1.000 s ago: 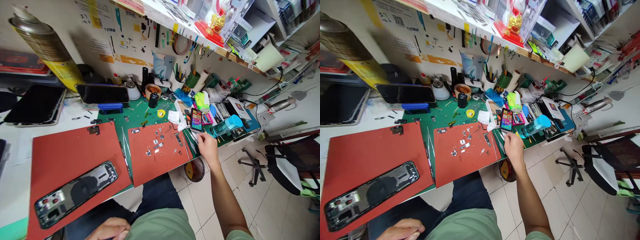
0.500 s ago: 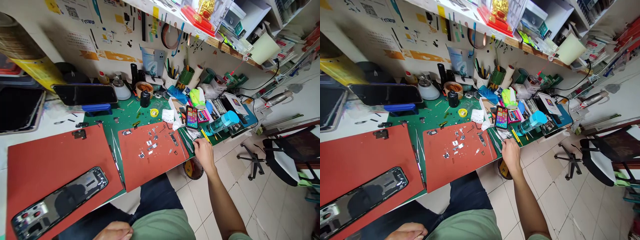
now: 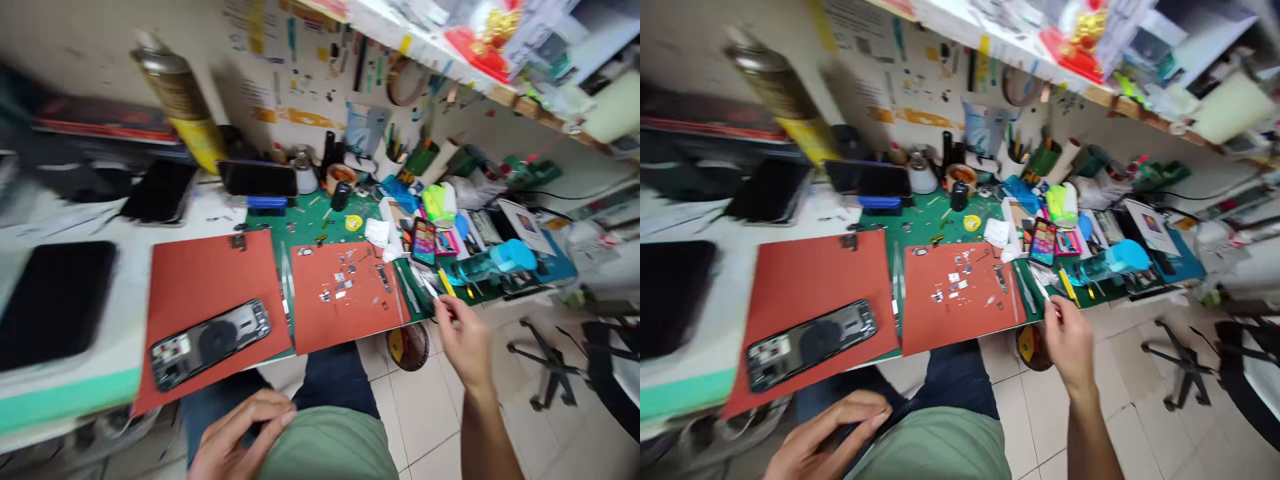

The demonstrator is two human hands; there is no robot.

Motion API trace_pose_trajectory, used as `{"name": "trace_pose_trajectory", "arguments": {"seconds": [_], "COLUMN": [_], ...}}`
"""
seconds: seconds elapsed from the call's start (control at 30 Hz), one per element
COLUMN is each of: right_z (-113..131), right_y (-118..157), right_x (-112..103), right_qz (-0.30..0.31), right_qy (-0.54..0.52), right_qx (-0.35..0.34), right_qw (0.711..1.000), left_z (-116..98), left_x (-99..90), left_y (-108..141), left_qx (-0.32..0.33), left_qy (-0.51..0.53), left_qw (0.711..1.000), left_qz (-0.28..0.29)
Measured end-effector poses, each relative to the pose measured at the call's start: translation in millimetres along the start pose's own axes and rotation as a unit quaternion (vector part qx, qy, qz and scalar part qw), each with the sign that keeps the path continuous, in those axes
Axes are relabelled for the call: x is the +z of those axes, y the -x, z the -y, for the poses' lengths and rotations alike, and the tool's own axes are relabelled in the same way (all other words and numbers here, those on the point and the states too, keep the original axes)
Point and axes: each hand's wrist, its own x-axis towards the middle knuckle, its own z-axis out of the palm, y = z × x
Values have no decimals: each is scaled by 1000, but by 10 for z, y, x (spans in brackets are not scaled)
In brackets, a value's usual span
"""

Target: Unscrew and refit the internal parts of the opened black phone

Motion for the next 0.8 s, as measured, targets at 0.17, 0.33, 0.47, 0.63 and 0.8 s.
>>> {"name": "trace_pose_trajectory", "arguments": {"seconds": [0.17,0.33,0.47,0.63,0.8], "right_z": [249,734,1161,1485,1548], "right_y": [263,461,778,1188,1284], "right_x": [-125,144,271,333,357], "right_qz": [-104,88,138,94,83], "right_qy": [-402,-570,-585,-551,-526], "right_qx": [123,198,192,108,75], "right_qw": [901,792,776,822,843], "left_z": [-93,4,36,36,15], "left_x": [78,65,52,29,9], "left_y": [-73,-8,107,189,214], "left_qx": [8,6,24,43,65], "left_qy": [67,72,80,82,86], "left_qw": [996,991,990,990,989], "left_qz": [-63,-114,-113,-110,-98]}}
